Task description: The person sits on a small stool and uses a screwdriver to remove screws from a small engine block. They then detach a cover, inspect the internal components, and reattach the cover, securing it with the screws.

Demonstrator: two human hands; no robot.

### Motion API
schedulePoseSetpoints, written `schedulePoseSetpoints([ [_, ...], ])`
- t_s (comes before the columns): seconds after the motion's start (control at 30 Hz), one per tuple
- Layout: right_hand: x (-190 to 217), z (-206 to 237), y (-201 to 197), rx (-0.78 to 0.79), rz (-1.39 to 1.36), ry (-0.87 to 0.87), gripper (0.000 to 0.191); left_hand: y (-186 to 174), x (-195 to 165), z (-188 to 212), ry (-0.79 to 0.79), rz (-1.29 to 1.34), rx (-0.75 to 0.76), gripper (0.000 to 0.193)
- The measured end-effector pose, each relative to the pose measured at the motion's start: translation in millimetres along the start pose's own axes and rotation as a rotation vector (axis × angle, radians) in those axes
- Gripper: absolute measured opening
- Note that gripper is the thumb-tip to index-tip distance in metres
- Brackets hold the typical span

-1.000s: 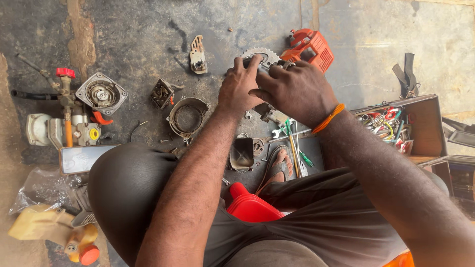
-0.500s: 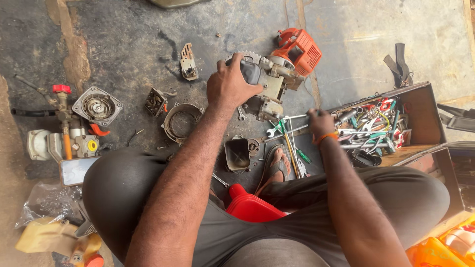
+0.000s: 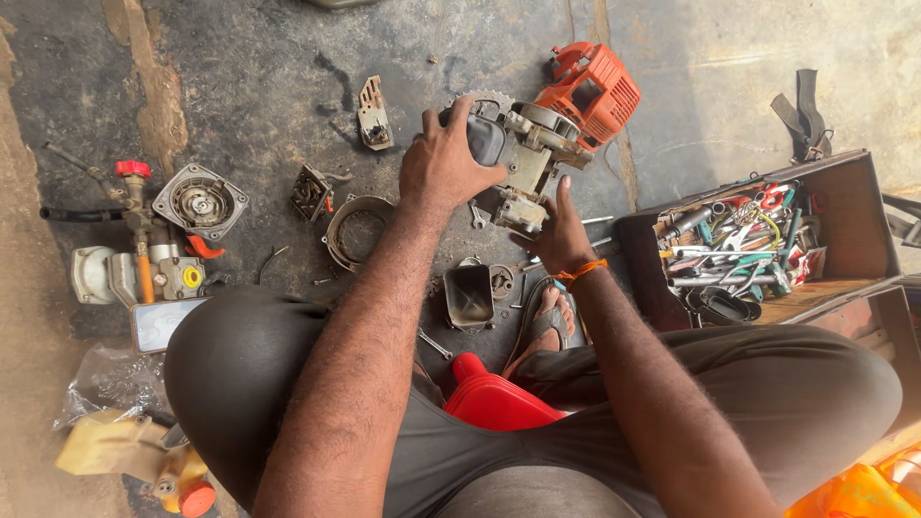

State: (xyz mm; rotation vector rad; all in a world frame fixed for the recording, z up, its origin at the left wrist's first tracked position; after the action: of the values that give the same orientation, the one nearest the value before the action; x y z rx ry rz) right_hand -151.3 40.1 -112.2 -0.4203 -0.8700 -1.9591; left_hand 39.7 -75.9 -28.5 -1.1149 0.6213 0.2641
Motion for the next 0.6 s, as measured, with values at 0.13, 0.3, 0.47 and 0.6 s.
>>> schedulePoseSetpoints([
  [0.13,1,4,35,0.099,-0.192,-0.065,0.098,-4,-3,0,-0.001,-0.010,0.009,0.109],
  [0.3,4,14,24,0.118,-0.041,0.010,0.100,1,-4,9,-0.089,0.052,0.059,0.106],
  [0.47,4,29,8,0.129,0.070,0.033,0.089,6,-14,29,-0.083,0.067,0.030,0.105],
  [0.6,-1,42,5,0.118,0.085,-0.040,0.083,0,-19,38,-0.110,0.077,0.018,0.100],
])
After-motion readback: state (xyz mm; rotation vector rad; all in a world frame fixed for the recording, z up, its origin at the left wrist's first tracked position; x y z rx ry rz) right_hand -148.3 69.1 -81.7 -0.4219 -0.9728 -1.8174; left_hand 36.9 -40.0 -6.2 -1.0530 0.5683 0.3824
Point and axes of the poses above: each hand's wrist, its own z-axis away from the middle knuckle, its own y-axis out of the palm, x = y × z, the point moved 4 cm from there along -z, towards the middle knuckle, and after that the axes turned 5 degrees about x, right-handed, at the moved point
